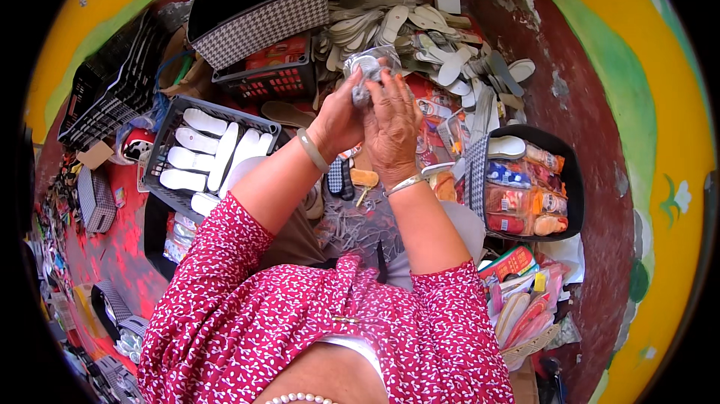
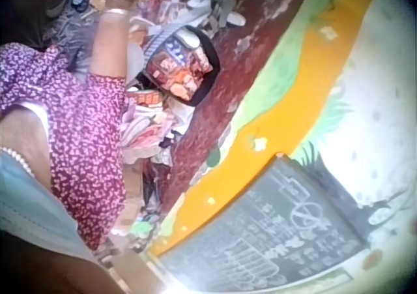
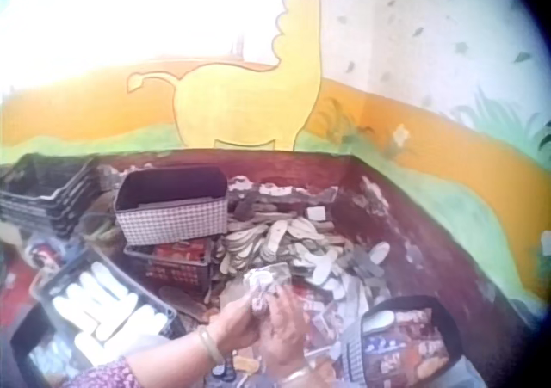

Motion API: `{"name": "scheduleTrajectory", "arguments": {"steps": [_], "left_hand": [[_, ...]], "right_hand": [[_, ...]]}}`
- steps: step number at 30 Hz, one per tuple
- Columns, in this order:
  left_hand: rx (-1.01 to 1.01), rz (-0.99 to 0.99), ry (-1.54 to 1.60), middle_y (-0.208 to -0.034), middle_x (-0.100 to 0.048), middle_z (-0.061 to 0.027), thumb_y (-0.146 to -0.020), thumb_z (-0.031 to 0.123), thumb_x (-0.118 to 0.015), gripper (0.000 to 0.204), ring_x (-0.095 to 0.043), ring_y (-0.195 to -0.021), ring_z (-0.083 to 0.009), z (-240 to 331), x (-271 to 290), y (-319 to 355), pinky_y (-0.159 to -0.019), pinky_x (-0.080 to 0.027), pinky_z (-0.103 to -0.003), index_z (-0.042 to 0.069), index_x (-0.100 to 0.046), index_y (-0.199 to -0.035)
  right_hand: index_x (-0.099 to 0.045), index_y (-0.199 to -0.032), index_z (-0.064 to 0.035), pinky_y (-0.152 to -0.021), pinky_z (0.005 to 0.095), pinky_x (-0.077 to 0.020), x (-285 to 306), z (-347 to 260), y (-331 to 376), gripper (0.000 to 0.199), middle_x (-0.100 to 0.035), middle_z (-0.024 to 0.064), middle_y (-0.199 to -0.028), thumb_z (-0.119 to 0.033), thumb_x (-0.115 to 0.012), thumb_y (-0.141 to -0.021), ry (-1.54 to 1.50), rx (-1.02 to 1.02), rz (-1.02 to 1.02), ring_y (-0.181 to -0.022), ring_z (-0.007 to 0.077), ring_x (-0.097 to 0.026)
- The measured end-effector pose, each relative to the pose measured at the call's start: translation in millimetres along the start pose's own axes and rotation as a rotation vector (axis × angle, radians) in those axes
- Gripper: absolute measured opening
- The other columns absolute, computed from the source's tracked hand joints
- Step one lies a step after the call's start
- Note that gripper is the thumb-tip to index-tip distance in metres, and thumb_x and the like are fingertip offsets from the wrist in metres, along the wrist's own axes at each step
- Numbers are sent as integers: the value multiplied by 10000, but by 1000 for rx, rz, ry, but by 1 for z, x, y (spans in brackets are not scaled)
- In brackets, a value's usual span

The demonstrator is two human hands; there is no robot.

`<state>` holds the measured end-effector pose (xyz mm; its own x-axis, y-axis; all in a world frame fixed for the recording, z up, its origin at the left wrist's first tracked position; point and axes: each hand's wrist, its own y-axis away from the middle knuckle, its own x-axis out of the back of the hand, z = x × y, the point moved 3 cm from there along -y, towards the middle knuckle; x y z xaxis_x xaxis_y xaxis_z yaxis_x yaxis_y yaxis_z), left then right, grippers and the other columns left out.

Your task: The person picks up individual white shoe insoles from the floor, wipes them with a cloth, and places them into a black plastic crate. They also pick up and handle small orange-packaged items, placing them into a different container.

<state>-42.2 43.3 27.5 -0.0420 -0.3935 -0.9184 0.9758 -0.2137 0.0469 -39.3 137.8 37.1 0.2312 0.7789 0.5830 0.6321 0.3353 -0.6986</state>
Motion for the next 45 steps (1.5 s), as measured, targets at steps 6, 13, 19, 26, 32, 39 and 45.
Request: {"name": "scheduleTrajectory", "arguments": {"steps": [6,13,19,26,32,39,45], "left_hand": [[152,-154,-126,-1329,-411,-104,-961,352,-276,483,-417,-1202,-240,-12,8,-2,-1022,-301,-373,36,-351,-1317],[22,-145,-165,-1284,-443,-113,-945,374,-346,502,-434,-1180,-246,-6,6,-2,-1010,-321,-398,45,-345,-1325],[-20,37,-149,-1101,-551,-148,-936,353,-366,428,-560,-1012,-268,6,6,-1,-873,-449,-429,72,-409,-1255],[-20,-7,-424,-1107,-531,-65,-914,180,-466,330,-556,-984,-173,-12,2,0,-821,-484,-329,92,-400,-1225],[-98,-30,-515,-1155,-518,-49,-923,147,-461,309,-539,-1012,-160,-8,12,-5,-849,-466,-300,68,-438,-1221],[-237,65,-212,-1145,-534,-202,-921,96,-389,327,-561,-1021,-312,28,23,-13,-858,-485,-426,67,-334,-1243],[-343,155,-79,-1226,-469,-223,-933,131,-366,355,-474,-1133,-400,54,30,-10,-922,-417,-532,52,-295,-1271]], "right_hand": [[-586,-1129,-125,-969,408,-334,13,14,-12,350,-539,100,-1223,-128,-589,-779,-63,-43,120,-1168,311,-473],[-587,-1095,-68,-845,345,-448,12,42,-12,282,-591,146,-1106,-71,-567,-813,-272,-346,104,-1006,308,-565],[-576,-1068,-9,-809,298,-454,25,95,-6,236,-617,100,-1011,-73,-549,-843,-674,-730,256,-903,223,-580],[-607,-1082,-84,-929,366,-407,41,11,-23,369,-564,92,-1141,14,-595,-726,-205,-16,155,-1066,273,-515],[-643,-1036,-105,-943,356,-396,24,6,-30,350,-582,92,-1141,35,-577,-721,-143,79,16,-1086,283,-512],[-636,-1008,-84,-938,361,-399,11,7,-13,340,-587,101,-1125,52,-560,-706,-217,135,-176,-1068,289,-520],[-648,-877,-63,-869,380,-434,10,2,-6,261,-616,112,-984,33,-543,-658,-231,75,-231,-956,305,-554]]}}
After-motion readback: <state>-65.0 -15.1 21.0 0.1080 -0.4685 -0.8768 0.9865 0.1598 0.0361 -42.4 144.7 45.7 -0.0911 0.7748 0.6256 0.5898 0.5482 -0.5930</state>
